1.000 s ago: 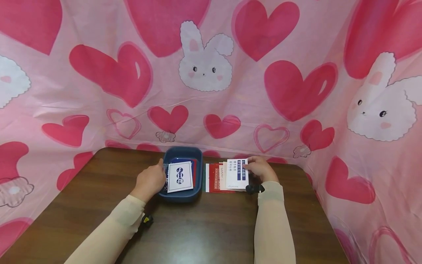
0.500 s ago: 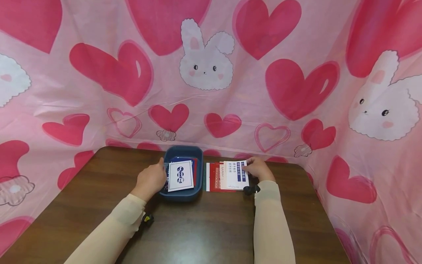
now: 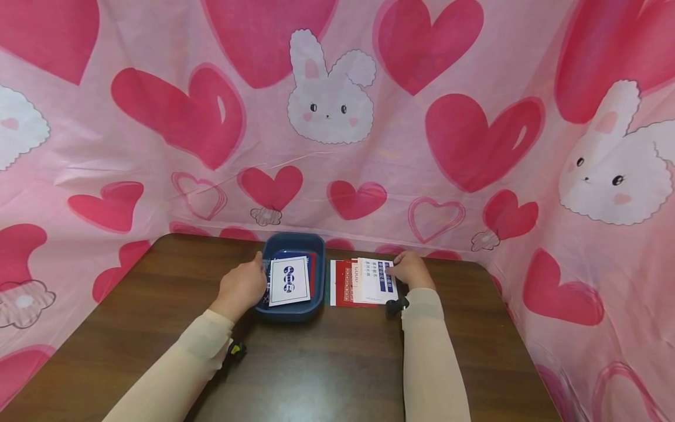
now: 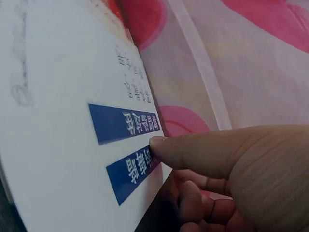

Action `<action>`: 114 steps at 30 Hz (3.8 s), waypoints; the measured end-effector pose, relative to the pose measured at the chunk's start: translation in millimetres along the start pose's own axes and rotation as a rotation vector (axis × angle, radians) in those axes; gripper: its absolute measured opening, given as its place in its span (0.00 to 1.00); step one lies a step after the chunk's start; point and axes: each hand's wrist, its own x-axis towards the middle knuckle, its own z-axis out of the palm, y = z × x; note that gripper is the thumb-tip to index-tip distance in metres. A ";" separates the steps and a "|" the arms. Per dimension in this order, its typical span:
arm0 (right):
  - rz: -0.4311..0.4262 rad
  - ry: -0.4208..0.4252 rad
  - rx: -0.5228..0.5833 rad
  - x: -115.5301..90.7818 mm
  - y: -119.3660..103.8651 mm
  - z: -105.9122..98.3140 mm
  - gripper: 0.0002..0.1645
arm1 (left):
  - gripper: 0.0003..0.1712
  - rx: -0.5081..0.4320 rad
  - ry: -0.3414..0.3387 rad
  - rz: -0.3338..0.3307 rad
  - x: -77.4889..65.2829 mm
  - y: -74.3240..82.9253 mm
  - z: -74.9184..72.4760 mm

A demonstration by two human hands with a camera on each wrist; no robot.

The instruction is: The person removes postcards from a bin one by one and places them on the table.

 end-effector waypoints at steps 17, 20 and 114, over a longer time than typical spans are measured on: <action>-0.111 -0.056 0.156 -15.3 -33.9 3.2 0.23 | 0.45 -0.004 0.007 0.006 0.0 -4.7 -3.4; -0.205 -0.088 0.147 -26.3 -55.6 6.8 0.21 | 0.44 0.005 0.007 0.014 0.4 -4.1 -3.2; -0.396 -0.137 0.244 -38.5 -134.5 11.5 0.21 | 0.36 0.038 0.028 0.023 5.4 1.4 -3.5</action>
